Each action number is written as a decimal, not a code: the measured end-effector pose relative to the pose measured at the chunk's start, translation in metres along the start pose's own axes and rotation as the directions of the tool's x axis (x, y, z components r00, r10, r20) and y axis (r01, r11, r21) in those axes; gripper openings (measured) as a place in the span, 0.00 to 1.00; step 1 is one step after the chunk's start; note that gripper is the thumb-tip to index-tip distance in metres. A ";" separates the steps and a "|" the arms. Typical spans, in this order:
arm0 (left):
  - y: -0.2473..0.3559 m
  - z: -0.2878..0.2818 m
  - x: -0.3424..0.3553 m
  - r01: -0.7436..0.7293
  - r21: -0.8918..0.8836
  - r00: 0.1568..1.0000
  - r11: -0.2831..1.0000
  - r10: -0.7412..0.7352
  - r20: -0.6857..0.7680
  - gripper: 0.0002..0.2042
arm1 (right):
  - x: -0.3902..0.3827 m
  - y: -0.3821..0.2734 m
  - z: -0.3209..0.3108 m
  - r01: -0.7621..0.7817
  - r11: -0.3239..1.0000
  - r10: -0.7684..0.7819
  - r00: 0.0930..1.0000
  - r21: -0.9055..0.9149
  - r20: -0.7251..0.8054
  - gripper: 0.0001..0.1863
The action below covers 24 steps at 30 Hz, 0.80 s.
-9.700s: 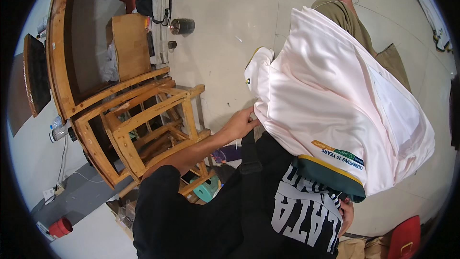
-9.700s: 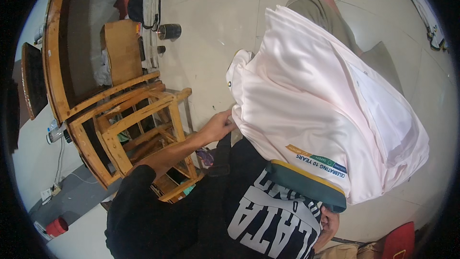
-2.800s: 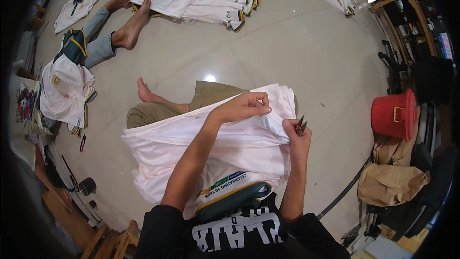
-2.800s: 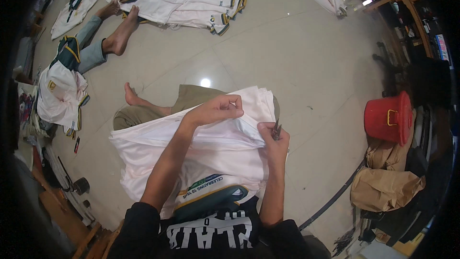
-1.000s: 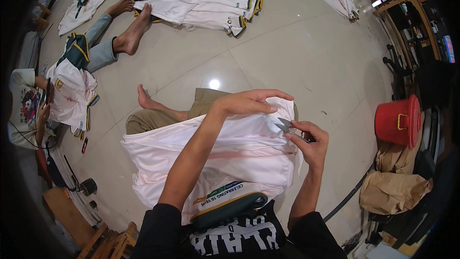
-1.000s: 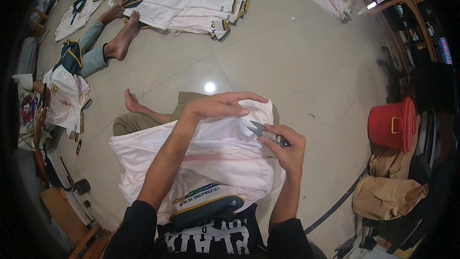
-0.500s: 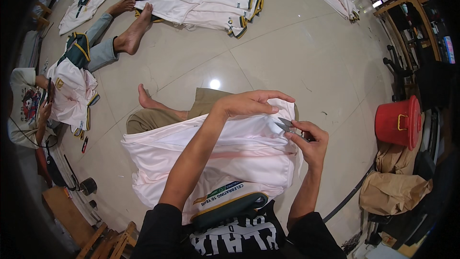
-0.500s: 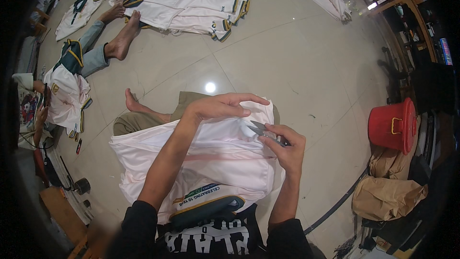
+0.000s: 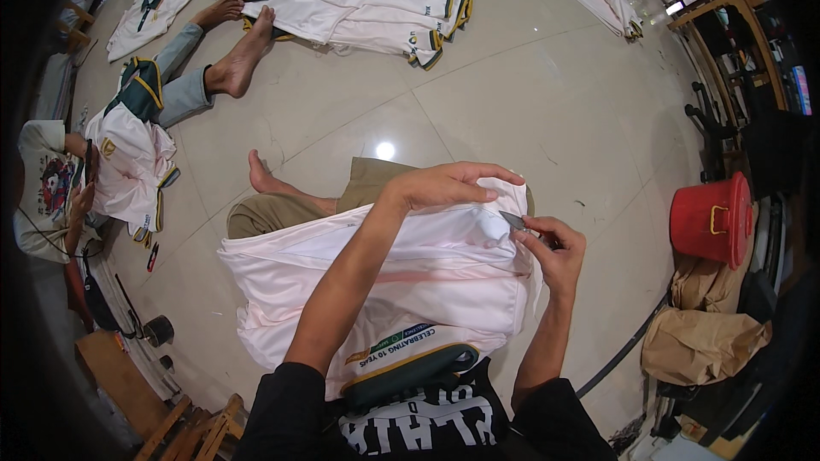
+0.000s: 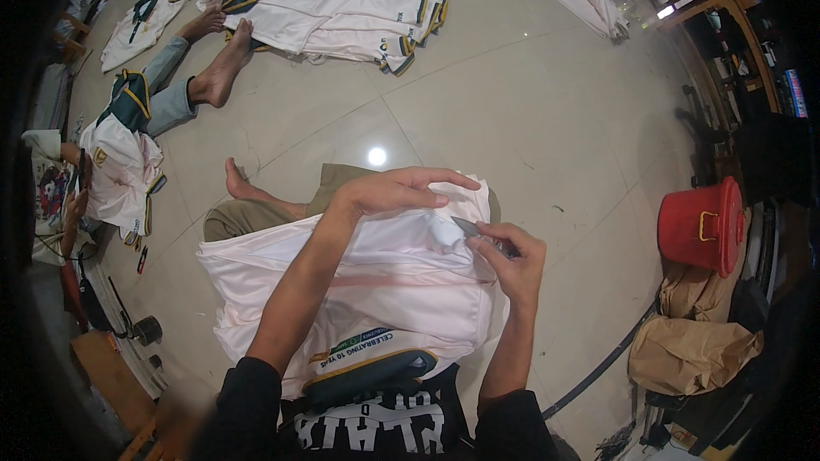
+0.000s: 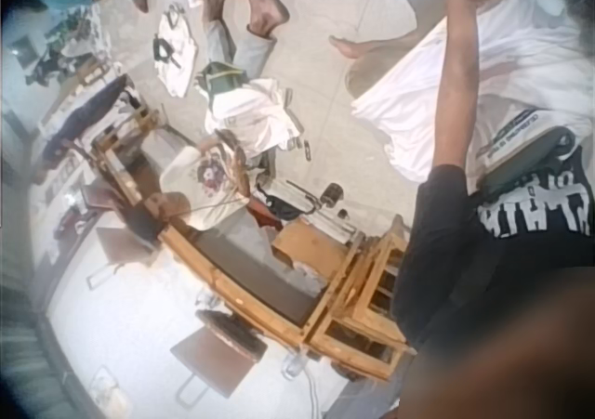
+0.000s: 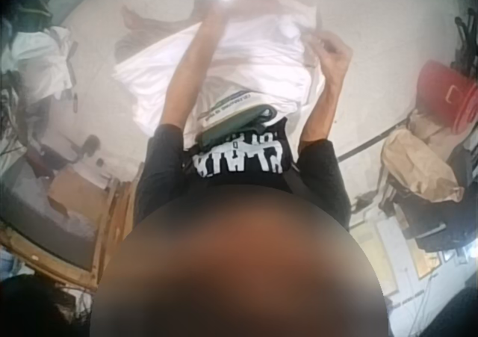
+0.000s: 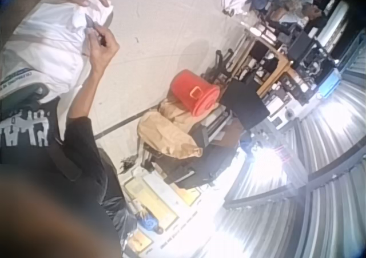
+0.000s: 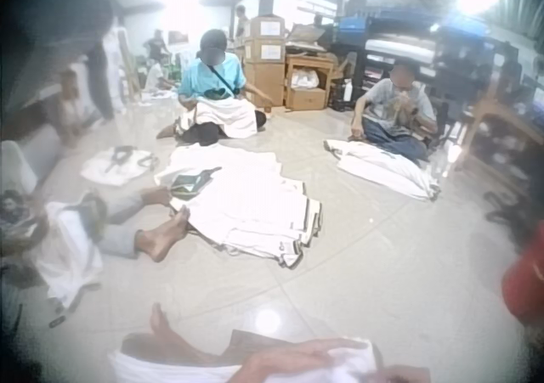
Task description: The person sits on the floor and uses scissors to cut threads and small pieces from a white fabric garment. They repeatedly adjust the fabric and snip loose threads while other people work nearby.
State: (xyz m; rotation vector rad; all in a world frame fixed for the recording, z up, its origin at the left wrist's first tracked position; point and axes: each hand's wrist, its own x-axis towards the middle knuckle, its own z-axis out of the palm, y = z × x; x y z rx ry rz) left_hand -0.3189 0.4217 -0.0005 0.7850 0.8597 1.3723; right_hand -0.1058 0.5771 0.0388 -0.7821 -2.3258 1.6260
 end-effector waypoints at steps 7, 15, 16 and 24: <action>-0.003 -0.004 0.001 0.031 0.064 0.999 0.997 -0.029 -0.021 0.23 | 0.001 0.003 0.004 -0.003 0.993 -0.004 0.998 0.114 0.056 0.20; -0.006 -0.004 0.004 0.043 0.108 0.999 0.993 -0.041 -0.020 0.23 | 0.005 0.001 0.008 0.019 1.000 -0.018 1.000 -0.008 0.014 0.17; -0.006 -0.004 0.005 0.045 0.106 0.999 0.993 -0.043 -0.021 0.23 | 0.006 -0.002 0.008 0.015 1.000 -0.015 1.000 -0.019 0.014 0.17; -0.007 -0.004 0.005 0.067 0.070 0.997 0.995 -0.064 -0.037 0.22 | 0.006 -0.004 0.011 0.025 0.999 -0.025 1.000 -0.025 0.001 0.14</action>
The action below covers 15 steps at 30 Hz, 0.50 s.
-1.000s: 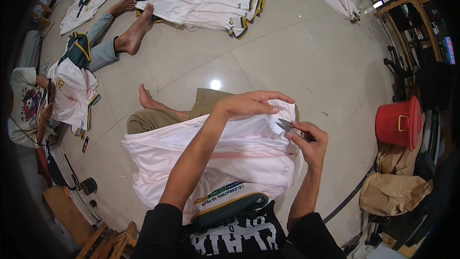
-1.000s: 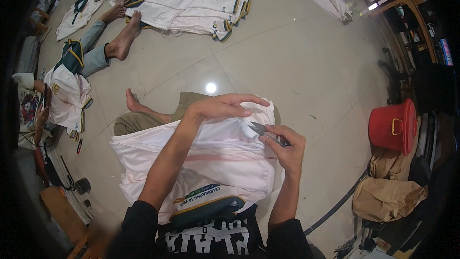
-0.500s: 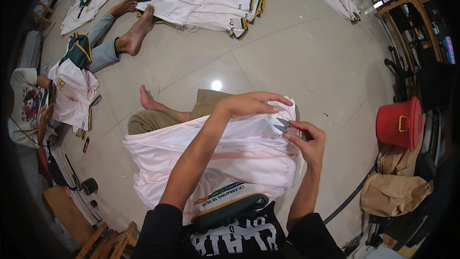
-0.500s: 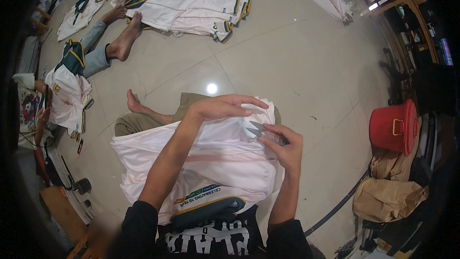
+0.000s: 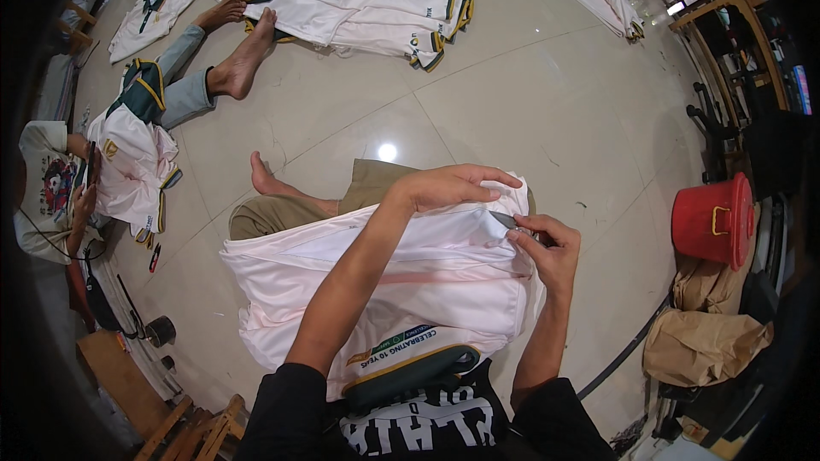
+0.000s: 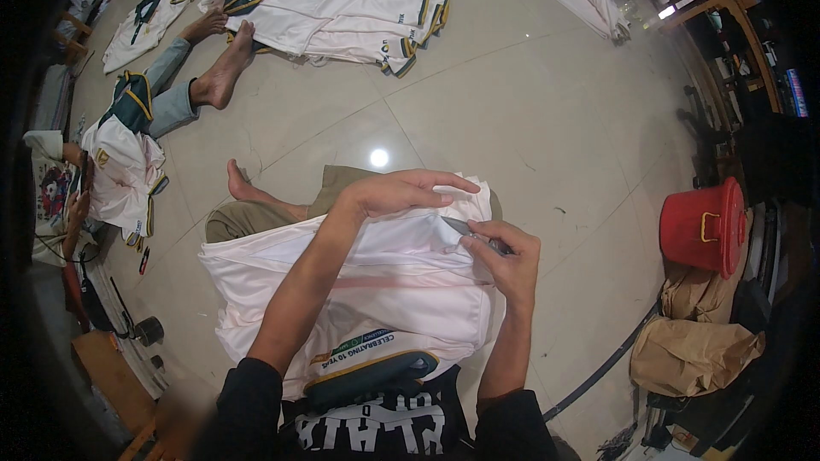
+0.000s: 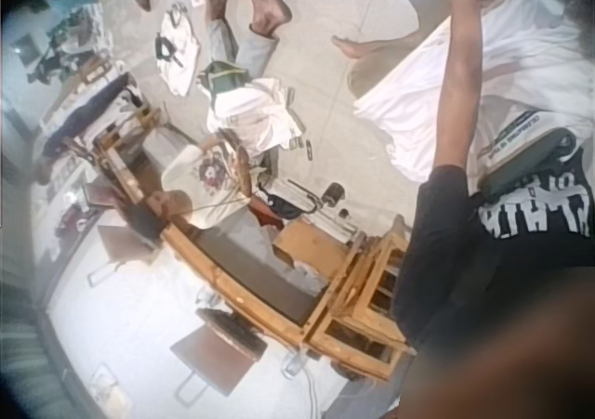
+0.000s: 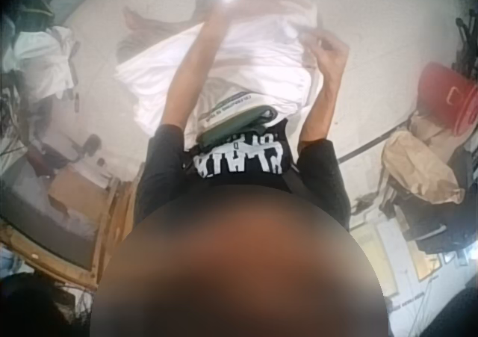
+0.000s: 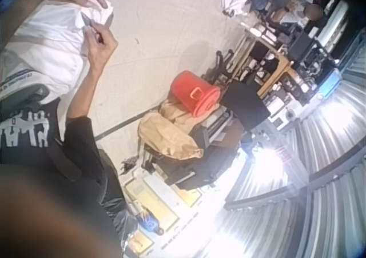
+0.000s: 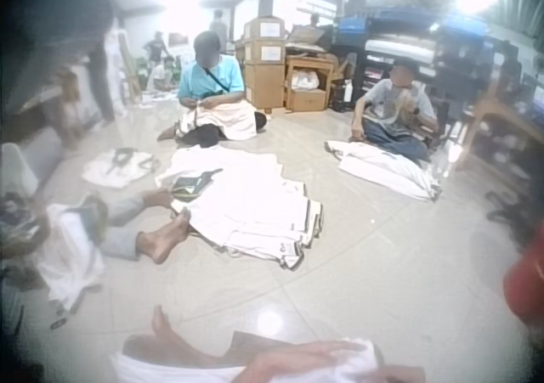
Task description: The person sits on the floor and uses scissors to cut threads and small pieces from a white fabric garment. They repeatedly adjust the fabric and snip loose threads while other people work nearby.
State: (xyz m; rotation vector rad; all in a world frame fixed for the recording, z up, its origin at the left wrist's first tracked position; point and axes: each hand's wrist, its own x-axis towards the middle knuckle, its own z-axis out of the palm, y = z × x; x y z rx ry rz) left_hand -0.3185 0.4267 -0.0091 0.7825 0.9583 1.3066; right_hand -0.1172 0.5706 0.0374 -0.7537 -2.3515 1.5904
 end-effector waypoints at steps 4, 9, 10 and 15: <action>-0.002 -0.001 0.000 0.003 -0.023 1.000 1.000 -0.003 -0.001 0.22 | 0.000 -0.001 -0.002 0.007 0.999 -0.008 1.000 -0.040 -0.023 0.14; -0.001 -0.002 -0.002 -0.024 0.043 1.000 0.999 0.025 -0.017 0.22 | 0.009 0.022 -0.002 0.104 0.952 0.026 0.911 0.289 -0.411 0.17; -0.001 -0.003 -0.002 -0.030 0.065 0.999 0.997 0.031 -0.016 0.22 | 0.010 0.028 -0.001 0.108 0.915 0.056 0.920 0.390 -0.387 0.17; -0.004 -0.003 0.003 -0.020 0.026 1.000 0.999 0.021 -0.021 0.17 | 0.012 0.037 0.017 -0.086 0.673 0.230 0.968 0.734 -0.098 0.19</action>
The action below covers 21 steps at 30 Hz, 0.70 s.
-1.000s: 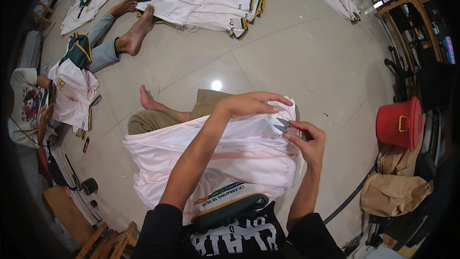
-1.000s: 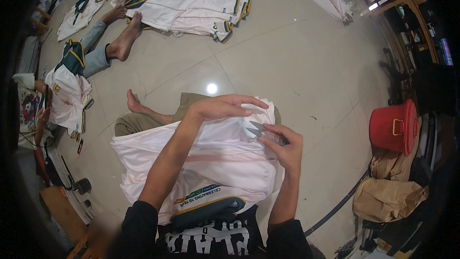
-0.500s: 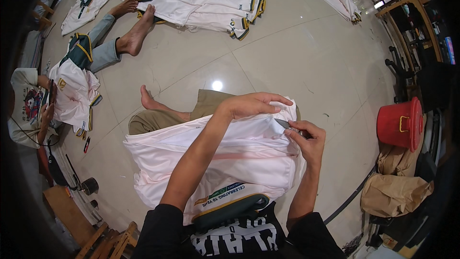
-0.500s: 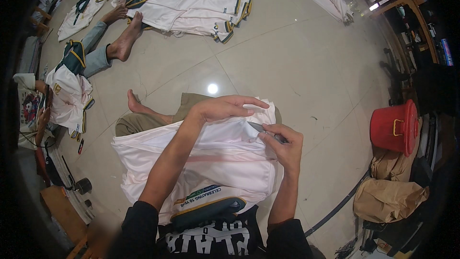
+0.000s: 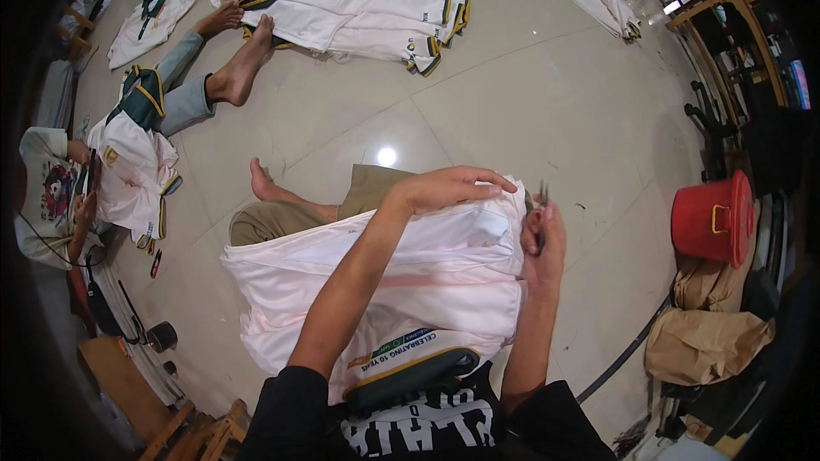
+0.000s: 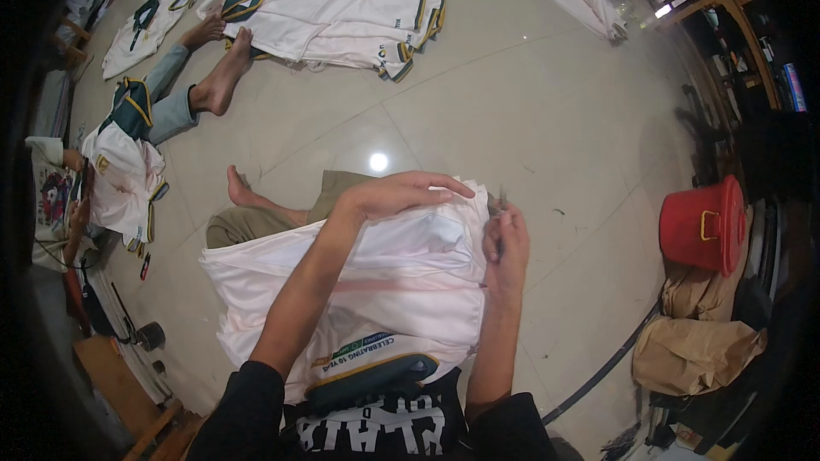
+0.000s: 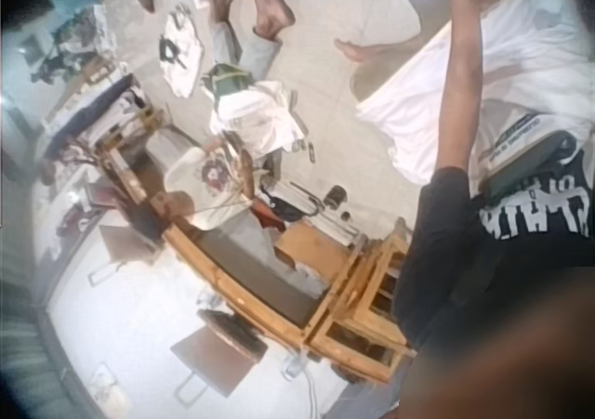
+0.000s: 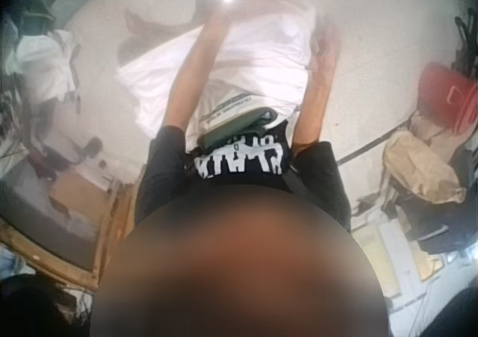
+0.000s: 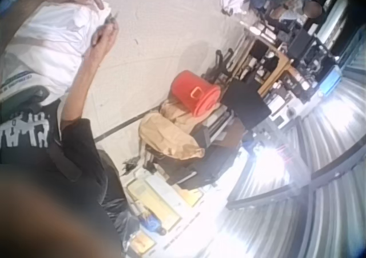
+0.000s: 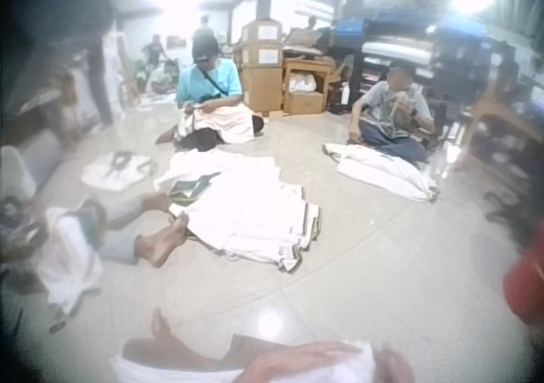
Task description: The person sits on the floor and uses scissors to cut threads and small pieces from a white fabric garment. They repeatedly adjust the fabric and snip loose threads while other people work nearby.
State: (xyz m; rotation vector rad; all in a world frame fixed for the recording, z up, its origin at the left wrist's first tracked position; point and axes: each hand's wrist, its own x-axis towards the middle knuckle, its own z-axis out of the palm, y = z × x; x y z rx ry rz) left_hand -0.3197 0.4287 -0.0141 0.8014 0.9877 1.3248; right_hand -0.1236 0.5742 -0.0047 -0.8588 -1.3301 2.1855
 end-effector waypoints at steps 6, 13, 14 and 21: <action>-0.021 -0.023 0.017 -0.020 0.217 0.979 0.976 0.063 -0.194 0.11 | 0.001 0.003 0.015 -0.135 0.936 0.123 0.991 -0.325 -0.058 0.08; -0.024 -0.070 0.004 0.248 0.707 -0.100 0.662 0.744 -0.661 0.11 | 0.000 0.006 0.023 -0.078 0.831 0.111 0.993 -0.551 0.027 0.05; -0.023 -0.072 -0.002 0.373 0.735 -0.117 0.566 0.815 -0.568 0.11 | -0.001 0.008 0.024 -0.040 0.833 0.072 0.997 -0.551 0.036 0.05; -0.020 0.009 -0.021 0.151 0.468 0.719 0.871 0.228 -0.657 0.13 | -0.004 0.018 0.021 -0.032 0.892 0.026 0.999 -0.451 -0.020 0.05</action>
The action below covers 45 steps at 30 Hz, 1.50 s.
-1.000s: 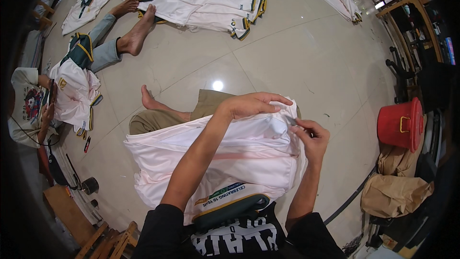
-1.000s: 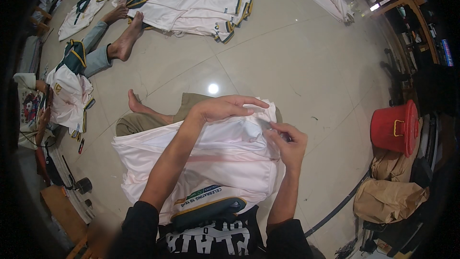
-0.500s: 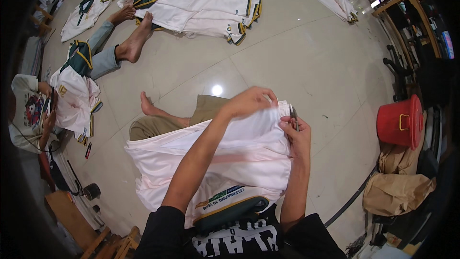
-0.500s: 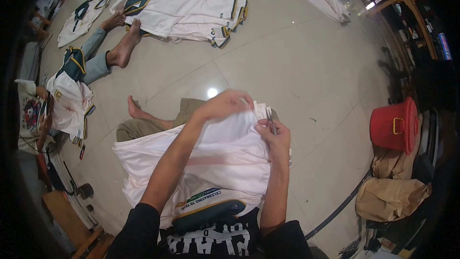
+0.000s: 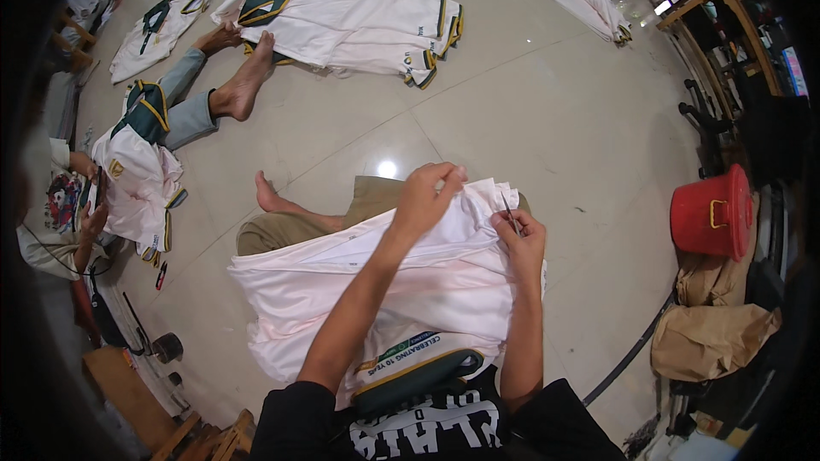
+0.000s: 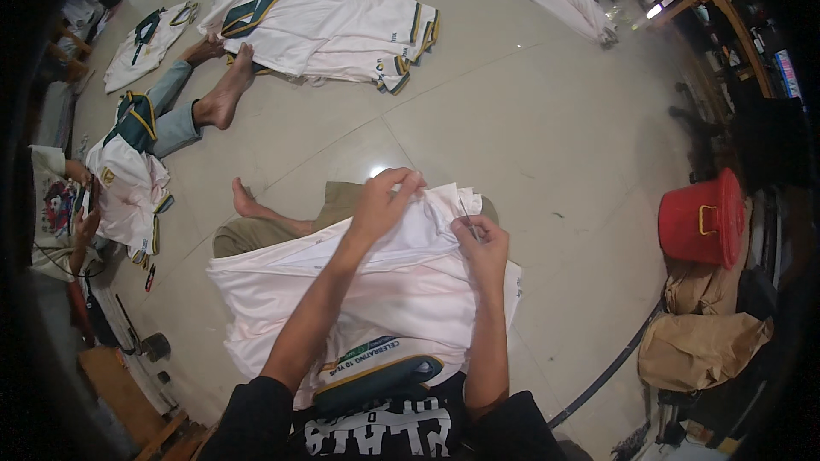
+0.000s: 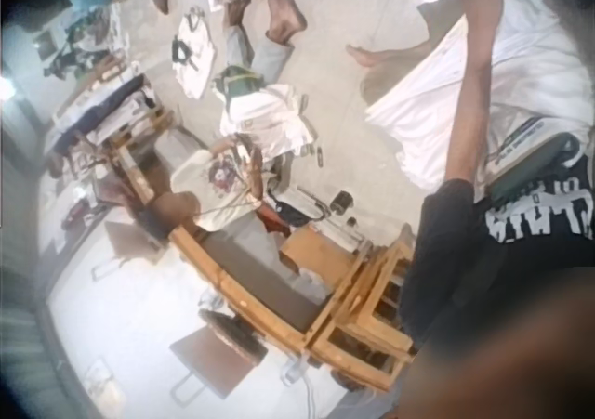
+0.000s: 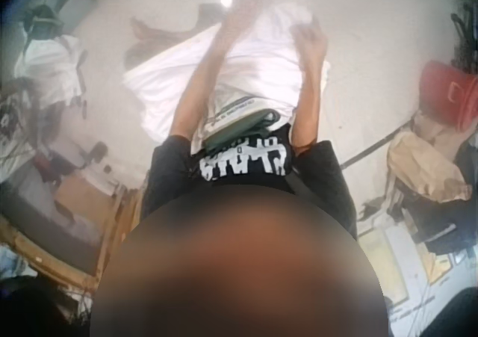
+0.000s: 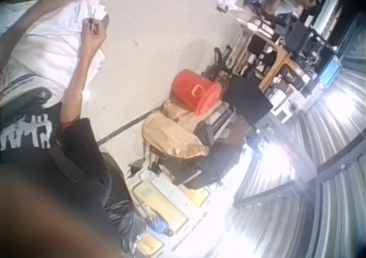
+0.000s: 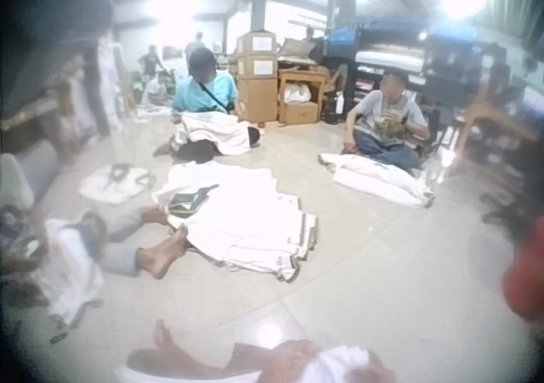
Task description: The person sits on the floor and uses scissors to cut threads and small pieces from a white fabric garment. They repeatedly adjust the fabric and snip loose threads while other people work nearby.
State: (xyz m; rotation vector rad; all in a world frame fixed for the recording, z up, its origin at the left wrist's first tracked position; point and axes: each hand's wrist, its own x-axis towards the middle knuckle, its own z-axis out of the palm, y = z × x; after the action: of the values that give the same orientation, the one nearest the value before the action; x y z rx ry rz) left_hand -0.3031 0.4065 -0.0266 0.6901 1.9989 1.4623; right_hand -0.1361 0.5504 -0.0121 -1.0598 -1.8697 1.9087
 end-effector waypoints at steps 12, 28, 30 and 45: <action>0.000 0.043 -0.023 -0.256 0.337 0.794 0.906 0.396 -0.461 0.04 | 0.002 0.018 0.004 0.107 0.969 -0.105 0.994 -0.222 0.021 0.12; -0.031 0.080 -0.046 0.062 -0.261 0.991 0.963 -0.090 -0.097 0.19 | -0.011 0.028 0.008 0.242 0.944 -0.163 0.933 0.225 -0.320 0.12; -0.040 0.063 -0.054 0.218 -0.777 0.965 0.591 -0.248 0.082 0.15 | -0.011 0.030 0.011 0.241 0.937 -0.156 0.937 0.254 -0.313 0.11; -0.034 0.048 -0.057 0.217 -0.943 0.976 0.253 -0.052 0.211 0.20 | -0.027 0.027 0.016 0.377 0.916 -0.401 0.861 -0.139 -0.311 0.12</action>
State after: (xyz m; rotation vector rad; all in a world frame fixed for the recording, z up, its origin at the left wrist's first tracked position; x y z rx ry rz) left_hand -0.2320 0.3898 -0.0627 0.0152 0.6374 2.0544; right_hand -0.1194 0.5177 -0.0312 -0.8735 -1.7989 1.3484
